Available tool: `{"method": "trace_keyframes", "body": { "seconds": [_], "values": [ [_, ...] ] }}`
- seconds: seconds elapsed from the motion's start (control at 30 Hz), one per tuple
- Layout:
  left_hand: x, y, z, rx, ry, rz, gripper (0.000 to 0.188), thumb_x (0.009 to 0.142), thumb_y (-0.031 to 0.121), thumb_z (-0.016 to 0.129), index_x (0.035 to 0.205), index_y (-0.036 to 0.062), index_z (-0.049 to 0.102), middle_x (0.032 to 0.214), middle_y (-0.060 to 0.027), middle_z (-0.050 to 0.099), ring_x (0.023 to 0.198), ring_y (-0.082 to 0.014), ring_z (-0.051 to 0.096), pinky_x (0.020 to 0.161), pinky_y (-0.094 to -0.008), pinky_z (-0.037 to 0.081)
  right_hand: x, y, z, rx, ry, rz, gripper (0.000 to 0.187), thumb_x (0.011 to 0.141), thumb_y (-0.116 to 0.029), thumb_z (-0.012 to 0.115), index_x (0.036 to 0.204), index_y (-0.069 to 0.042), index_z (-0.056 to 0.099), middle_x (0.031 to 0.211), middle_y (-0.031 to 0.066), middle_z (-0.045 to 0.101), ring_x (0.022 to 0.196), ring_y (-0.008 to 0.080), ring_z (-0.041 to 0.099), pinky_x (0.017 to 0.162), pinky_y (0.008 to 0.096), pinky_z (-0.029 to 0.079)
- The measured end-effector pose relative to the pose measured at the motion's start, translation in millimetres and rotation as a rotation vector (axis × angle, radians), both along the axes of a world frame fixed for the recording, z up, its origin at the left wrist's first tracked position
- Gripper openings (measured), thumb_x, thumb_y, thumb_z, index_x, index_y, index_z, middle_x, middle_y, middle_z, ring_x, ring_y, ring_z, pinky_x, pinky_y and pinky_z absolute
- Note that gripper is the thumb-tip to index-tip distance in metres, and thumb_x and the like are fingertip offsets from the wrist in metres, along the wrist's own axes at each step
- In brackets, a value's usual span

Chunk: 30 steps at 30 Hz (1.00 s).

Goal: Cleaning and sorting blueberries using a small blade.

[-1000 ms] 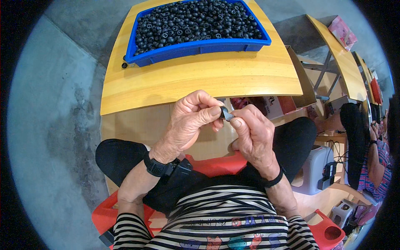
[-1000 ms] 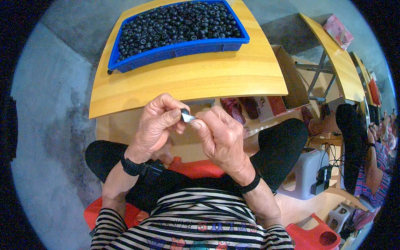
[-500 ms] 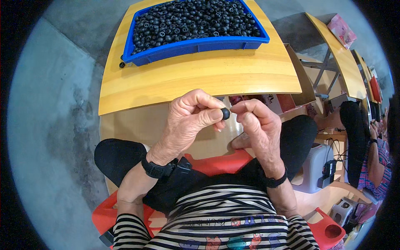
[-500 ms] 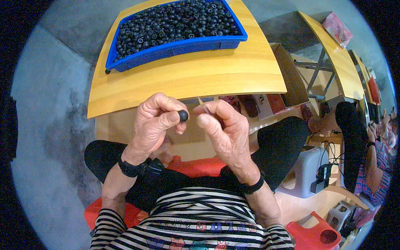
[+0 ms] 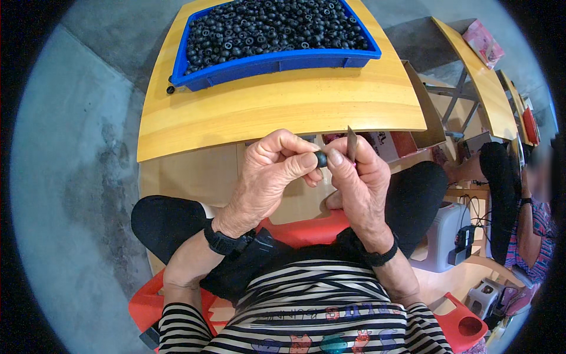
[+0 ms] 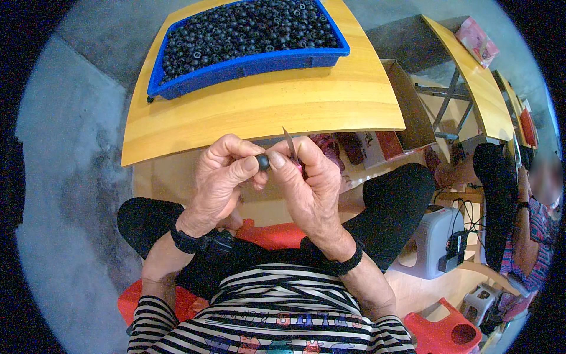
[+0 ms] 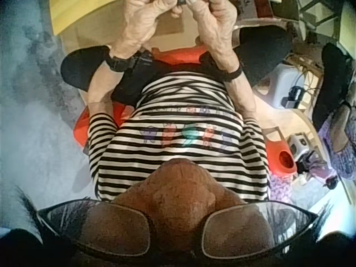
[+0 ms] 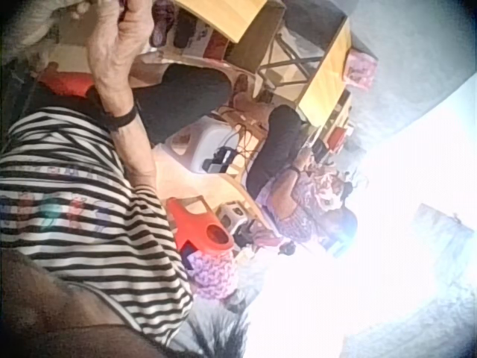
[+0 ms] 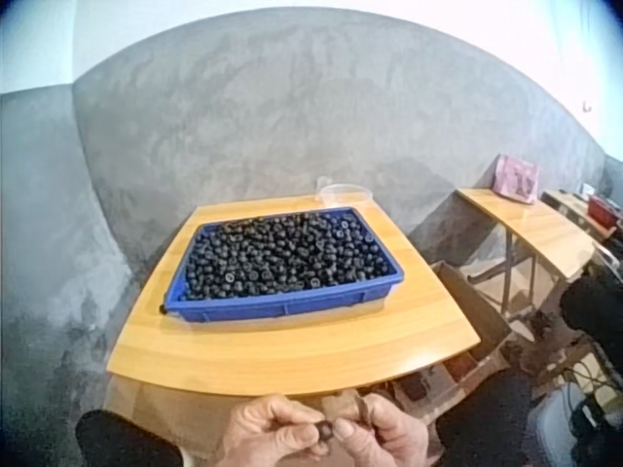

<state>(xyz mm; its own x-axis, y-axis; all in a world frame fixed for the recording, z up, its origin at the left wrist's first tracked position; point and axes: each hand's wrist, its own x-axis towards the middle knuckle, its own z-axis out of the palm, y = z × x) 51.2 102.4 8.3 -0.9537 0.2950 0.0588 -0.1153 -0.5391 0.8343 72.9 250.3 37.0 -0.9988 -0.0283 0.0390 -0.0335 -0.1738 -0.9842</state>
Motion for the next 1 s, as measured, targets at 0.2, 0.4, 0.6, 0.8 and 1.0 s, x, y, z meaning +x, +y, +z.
{"method": "trace_keyframes", "body": {
  "seconds": [0.2,0.4,0.6,0.8,1.0],
  "values": [
    [-2.5,4.7,-0.6,0.091,-0.083,-0.013,0.010,0.083,0.005,0.062,0.091,0.0006,0.059,0.081,-0.0091,0.064,0.068,-0.0124,0.061,0.062,-0.0235,0.052,-1.0,0.8,-3.1,0.000,0.088,0.036,0.010,0.085,-0.007,0.060,0.090,0.001,0.059,0.074,0.0002,0.057,0.069,0.0053,0.050,0.061,0.0196,0.042],
    [4.4,1.6,-3.2,-0.015,-0.099,0.050,0.010,0.082,0.004,0.063,0.090,0.0002,0.059,0.080,-0.0093,0.064,0.069,-0.0127,0.062,0.061,-0.0234,0.053,-7.4,5.5,-21.8,0.123,0.143,0.009,0.005,0.082,-0.005,0.061,0.085,-0.001,0.061,0.070,-0.0018,0.054,0.064,0.0042,0.045,0.058,0.0193,0.038],
    [3.7,5.1,-9.0,-0.042,-0.083,0.020,0.011,0.081,0.007,0.065,0.089,0.0005,0.061,0.079,-0.0087,0.064,0.069,-0.0124,0.062,0.061,-0.0239,0.053,-3.5,7.9,-22.9,0.155,0.202,0.011,0.010,0.082,-0.008,0.063,0.087,-0.001,0.058,0.071,0.0012,0.057,0.064,0.0067,0.049,0.056,0.0218,0.040],
    [1.4,8.1,-2.6,-0.199,-0.080,-0.104,0.010,0.082,0.005,0.063,0.090,-0.0004,0.062,0.081,-0.0085,0.064,0.069,-0.0120,0.062,0.064,-0.0223,0.052,-1.4,37.1,-25.8,0.219,0.072,-0.080,0.006,0.081,-0.006,0.063,0.081,0.000,0.061,0.067,0.0006,0.054,0.059,0.0054,0.045,0.052,0.0214,0.037],
    [1.2,41.2,-0.4,0.021,-0.273,-0.122,0.008,0.083,0.005,0.062,0.090,0.0009,0.060,0.082,-0.0068,0.063,0.070,-0.0124,0.063,0.064,-0.0219,0.054,-11.7,6.0,-31.5,-0.142,0.087,-0.348,0.023,0.095,-0.019,0.045,0.081,-0.004,0.054,0.070,-0.0031,0.048,0.060,0.0038,0.040,0.053,0.0193,0.035]
  ]
}}
